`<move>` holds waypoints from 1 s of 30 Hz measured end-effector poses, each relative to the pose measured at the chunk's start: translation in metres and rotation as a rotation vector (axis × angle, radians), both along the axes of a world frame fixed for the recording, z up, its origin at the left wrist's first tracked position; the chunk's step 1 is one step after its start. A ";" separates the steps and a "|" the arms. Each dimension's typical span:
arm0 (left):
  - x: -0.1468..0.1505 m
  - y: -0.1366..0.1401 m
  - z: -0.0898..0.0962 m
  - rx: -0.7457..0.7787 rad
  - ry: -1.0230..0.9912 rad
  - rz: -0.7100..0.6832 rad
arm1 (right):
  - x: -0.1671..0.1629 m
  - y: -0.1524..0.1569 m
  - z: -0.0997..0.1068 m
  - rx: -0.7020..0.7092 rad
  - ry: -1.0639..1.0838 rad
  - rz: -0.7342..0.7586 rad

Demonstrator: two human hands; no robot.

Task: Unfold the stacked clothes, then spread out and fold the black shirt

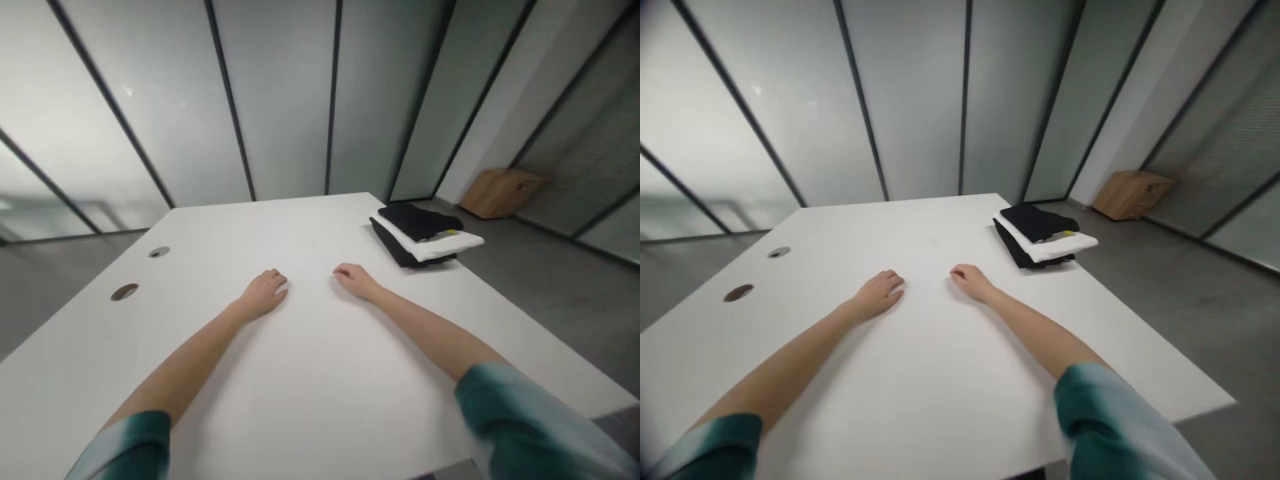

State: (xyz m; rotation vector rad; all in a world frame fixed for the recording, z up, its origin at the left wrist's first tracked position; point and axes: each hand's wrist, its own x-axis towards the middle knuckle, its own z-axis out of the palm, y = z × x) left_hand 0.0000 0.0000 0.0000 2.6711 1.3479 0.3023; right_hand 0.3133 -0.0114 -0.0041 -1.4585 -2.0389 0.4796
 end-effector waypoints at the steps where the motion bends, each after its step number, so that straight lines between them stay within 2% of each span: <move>1: 0.005 0.003 -0.004 0.039 -0.007 0.007 | -0.003 0.002 -0.005 0.041 -0.032 0.038; 6: 0.001 0.007 -0.018 0.086 -0.050 0.100 | 0.005 -0.003 -0.021 0.073 -0.002 0.072; 11: -0.004 0.009 -0.024 0.046 -0.065 0.187 | 0.018 -0.002 -0.017 0.151 0.037 -0.025; 14: -0.003 0.010 -0.025 0.031 -0.102 0.188 | 0.037 0.006 0.001 0.301 -0.012 -0.185; 17: -0.003 0.010 -0.025 0.035 -0.110 0.185 | 0.075 0.018 0.031 0.408 -0.123 -0.479; 20: -0.002 0.009 -0.025 0.043 -0.088 0.183 | 0.122 0.030 0.057 0.340 -0.308 -0.787; 22: -0.001 0.007 -0.024 0.042 -0.073 0.186 | 0.149 0.036 0.067 0.174 -0.390 -0.912; 25: -0.001 0.007 -0.024 0.040 -0.078 0.184 | 0.172 0.044 0.070 -0.067 -0.452 -0.919; 27: -0.001 0.007 -0.024 0.042 -0.082 0.182 | 0.173 0.046 0.069 -0.086 -0.507 -0.891; 30: -0.001 0.007 -0.025 0.044 -0.073 0.186 | 0.165 0.048 0.070 -0.020 -0.559 -0.890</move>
